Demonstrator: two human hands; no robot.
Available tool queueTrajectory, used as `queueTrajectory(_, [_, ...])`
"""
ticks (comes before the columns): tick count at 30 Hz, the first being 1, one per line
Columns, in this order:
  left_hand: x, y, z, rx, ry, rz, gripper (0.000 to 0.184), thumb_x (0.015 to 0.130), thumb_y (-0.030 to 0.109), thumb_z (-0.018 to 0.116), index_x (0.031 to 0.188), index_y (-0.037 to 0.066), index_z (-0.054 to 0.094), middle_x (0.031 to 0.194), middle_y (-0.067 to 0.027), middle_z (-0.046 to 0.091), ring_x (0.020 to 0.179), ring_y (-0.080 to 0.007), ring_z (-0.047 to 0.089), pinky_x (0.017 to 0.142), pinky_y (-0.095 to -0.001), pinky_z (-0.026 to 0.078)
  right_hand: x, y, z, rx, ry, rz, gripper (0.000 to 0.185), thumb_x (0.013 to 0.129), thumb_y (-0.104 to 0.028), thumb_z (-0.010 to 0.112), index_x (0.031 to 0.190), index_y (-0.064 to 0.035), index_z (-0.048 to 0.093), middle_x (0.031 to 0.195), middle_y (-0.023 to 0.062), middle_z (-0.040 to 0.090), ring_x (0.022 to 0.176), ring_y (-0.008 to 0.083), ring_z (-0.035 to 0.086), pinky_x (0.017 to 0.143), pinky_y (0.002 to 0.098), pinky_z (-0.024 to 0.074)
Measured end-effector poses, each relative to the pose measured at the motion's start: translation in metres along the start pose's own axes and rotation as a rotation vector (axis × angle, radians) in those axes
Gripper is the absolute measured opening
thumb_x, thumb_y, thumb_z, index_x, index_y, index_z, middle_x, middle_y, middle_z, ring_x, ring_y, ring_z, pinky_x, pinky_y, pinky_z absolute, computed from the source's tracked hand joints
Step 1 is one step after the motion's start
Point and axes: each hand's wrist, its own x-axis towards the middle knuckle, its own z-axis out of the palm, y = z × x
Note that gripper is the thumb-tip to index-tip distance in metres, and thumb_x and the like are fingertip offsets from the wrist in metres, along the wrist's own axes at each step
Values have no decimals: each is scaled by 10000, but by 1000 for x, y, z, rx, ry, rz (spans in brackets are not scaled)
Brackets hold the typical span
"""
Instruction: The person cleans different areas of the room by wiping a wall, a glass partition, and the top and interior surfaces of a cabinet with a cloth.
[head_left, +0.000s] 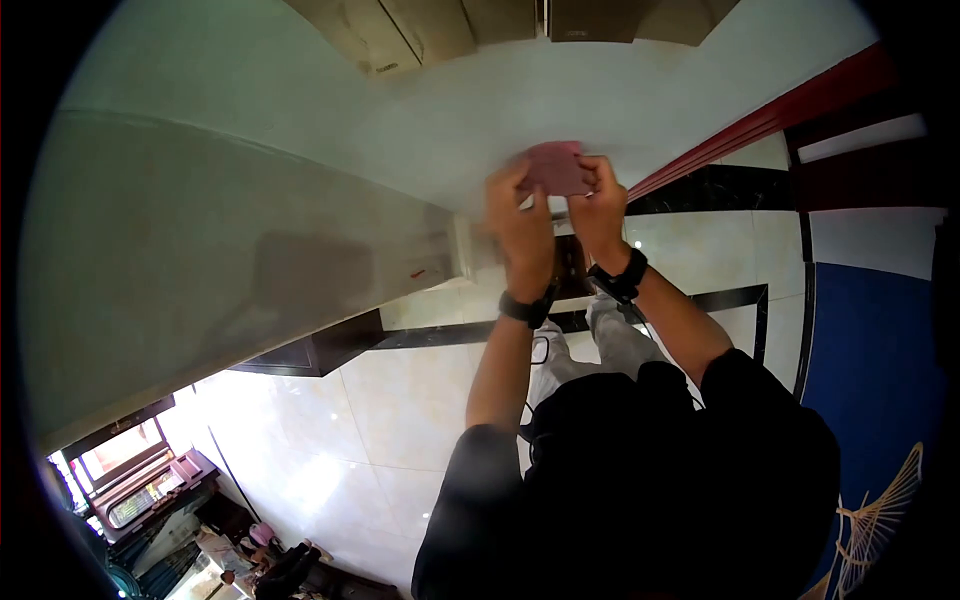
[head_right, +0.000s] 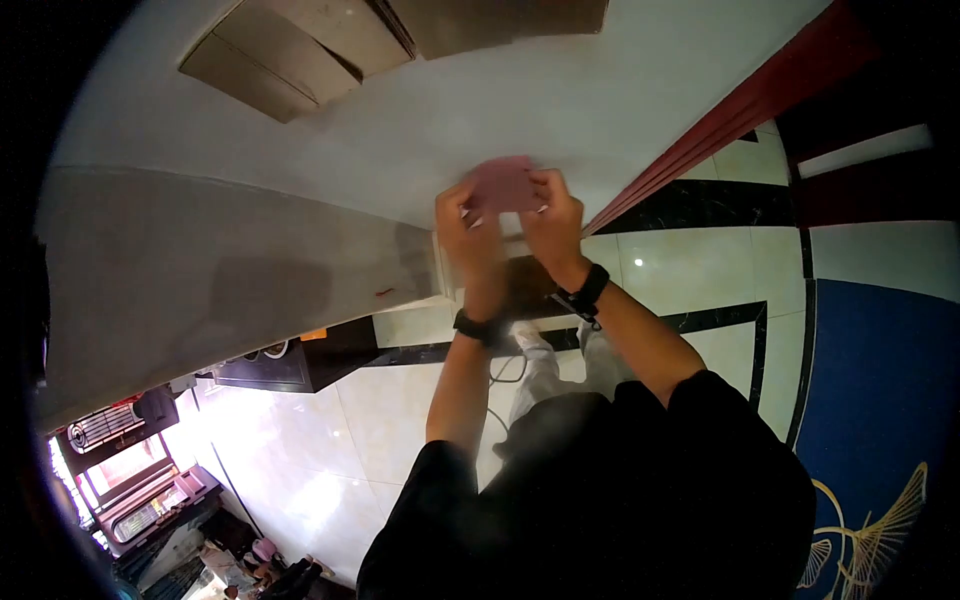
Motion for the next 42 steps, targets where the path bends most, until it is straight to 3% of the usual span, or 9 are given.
queueTrajectory(4, [-11, -17, 35, -51, -86, 143, 295, 751, -89, 622, 1030, 4, 595, 1011, -136, 589, 857, -268, 617, 726, -334, 523, 3, 7, -30, -41, 53, 41, 245, 819, 69, 593, 1055, 21, 548, 974, 164, 694, 855, 180, 686, 717, 291, 538])
queueTrajectory(8, [-40, -37, 50, -2, -298, -87, 245, 745, -45, 642, 975, 2, 573, 948, -149, 579, 838, -308, 605, 713, -365, 501, -13, 28, -68, -221, -26, 212, 241, 821, 39, 619, 1045, 38, 530, 947, 167, 694, 844, 170, 684, 708, 286, 528])
queueTrajectory(11, [-67, -53, 41, 1, -460, -135, 229, 745, 16, 672, 945, 12, 560, 945, -150, 581, 854, -329, 607, 735, -378, 498, -40, 47, -95, -299, -68, 160, 235, 826, -3, 638, 1038, 32, 543, 899, 161, 695, 822, 183, 688, 692, 293, 526])
queueTrajectory(18, [-116, -57, 8, 2, -672, -306, 292, 754, 63, 715, 997, 3, 564, 892, -157, 638, 780, -255, 656, 714, -339, 516, -97, 47, -127, -301, -190, 324, 233, 829, -10, 637, 1041, 31, 550, 846, 142, 693, 767, 171, 678, 686, 294, 526])
queueTrajectory(24, [-120, -32, -13, 176, -588, -118, 306, 755, 84, 734, 1008, 19, 575, 906, -148, 630, 827, -257, 671, 711, -340, 526, -97, 33, -128, -213, -300, 313, 241, 828, 15, 615, 1058, 29, 546, 874, 137, 694, 773, 173, 678, 697, 298, 524])
queueTrajectory(33, [-135, -42, -55, 46, -420, -171, 361, 745, 88, 761, 1045, 41, 565, 982, -107, 589, 845, -268, 641, 703, -342, 543, -80, 1, -115, -198, -632, 206, 376, 779, -4, 652, 1146, -8, 575, 959, 179, 683, 868, 273, 683, 744, 315, 519])
queueTrajectory(36, [-135, -28, -78, 91, -365, -177, 366, 747, 46, 753, 1055, 39, 554, 1005, -113, 583, 846, -264, 650, 697, -337, 560, -78, -17, -102, -155, -689, 103, 371, 770, 61, 633, 1130, 0, 572, 947, 120, 662, 825, 195, 636, 730, 280, 493])
queueTrajectory(39, [-121, 7, -98, 123, -295, -55, 392, 743, 17, 753, 1074, 46, 546, 1048, -126, 581, 819, -272, 655, 667, -329, 561, -73, -32, -87, -147, -699, -96, 418, 749, 10, 655, 1160, -14, 580, 979, 158, 663, 873, 282, 663, 742, 304, 515])
queueTrajectory(42, [-103, 26, -114, 124, -269, 36, 415, 734, 12, 756, 1089, 56, 545, 1086, -133, 583, 852, -290, 643, 681, -340, 552, -71, -57, -75, -124, -656, -180, 438, 738, 33, 644, 1169, -19, 585, 1084, 143, 605, 928, 271, 637, 775, 299, 512])
